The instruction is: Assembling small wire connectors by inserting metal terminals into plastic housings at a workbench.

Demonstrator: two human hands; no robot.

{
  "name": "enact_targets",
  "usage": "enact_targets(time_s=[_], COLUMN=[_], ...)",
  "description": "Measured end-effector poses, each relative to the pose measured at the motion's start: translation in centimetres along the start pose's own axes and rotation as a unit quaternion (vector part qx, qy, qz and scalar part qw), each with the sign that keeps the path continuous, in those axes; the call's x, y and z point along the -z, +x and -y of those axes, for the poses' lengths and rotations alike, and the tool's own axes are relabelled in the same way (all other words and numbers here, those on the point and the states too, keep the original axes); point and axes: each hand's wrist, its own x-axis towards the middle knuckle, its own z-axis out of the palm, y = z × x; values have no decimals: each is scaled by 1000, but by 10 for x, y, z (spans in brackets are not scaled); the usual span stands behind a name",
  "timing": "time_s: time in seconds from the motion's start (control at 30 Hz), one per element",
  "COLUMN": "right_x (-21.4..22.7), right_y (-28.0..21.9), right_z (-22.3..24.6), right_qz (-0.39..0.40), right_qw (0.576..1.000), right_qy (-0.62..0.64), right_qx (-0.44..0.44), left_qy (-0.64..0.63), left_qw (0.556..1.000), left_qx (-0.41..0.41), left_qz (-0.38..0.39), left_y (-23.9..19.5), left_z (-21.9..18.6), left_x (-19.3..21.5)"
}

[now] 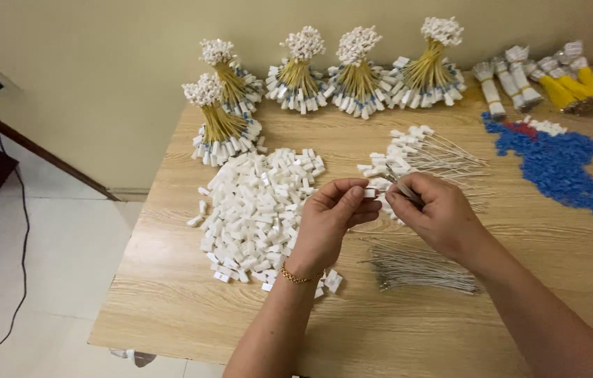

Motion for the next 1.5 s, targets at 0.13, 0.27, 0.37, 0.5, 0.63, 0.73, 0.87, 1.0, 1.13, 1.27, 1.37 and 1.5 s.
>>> enact_targets(time_s=[0.13, 0.27, 0.37, 0.5, 0.63, 0.73, 0.87, 1.0, 1.13, 1.27, 1.37, 1.5], right_x=[-4, -3, 3, 17, 40, 55, 69, 73, 69, 64, 57, 52], right_y=[4, 1, 0, -3, -6, -8, -5, 2, 8, 13, 16, 17], right_z=[4, 11, 8, -3, -18, -31, -48, -61, -70, -67, -65, -55], right_qz=[-15, -32, -43, -60, -64, -60, -45, -27, -18, -18, -17, -25], right_qw=[998, 991, 984, 969, 969, 972, 978, 985, 989, 991, 991, 987], right_qy=[-25, -63, -86, -119, -132, -120, -76, -92, -62, -73, -94, -112], right_qx=[54, 116, 147, 208, 198, 191, 189, 142, 133, 109, 95, 110], left_qy=[18, 1, 3, 0, 11, 40, 69, 58, 73, 65, 61, 20], left_qw=[1000, 999, 999, 999, 998, 997, 994, 995, 996, 996, 996, 998], left_qx=[-3, 13, 6, 21, 35, 43, 52, 44, 34, 57, 55, 57], left_qz=[-14, -32, -38, -47, -46, -58, -65, -62, -48, -31, -21, -12], left_y=[0, -6, -5, -1, 5, 12, 24, 30, 41, 54, 57, 53], left_z=[-3, -5, -1, 10, 17, 23, 34, 44, 49, 53, 49, 44], left_x=[1, -3, -7, -17, -38, -54, -66, -69, -57, -45, -39, -32])
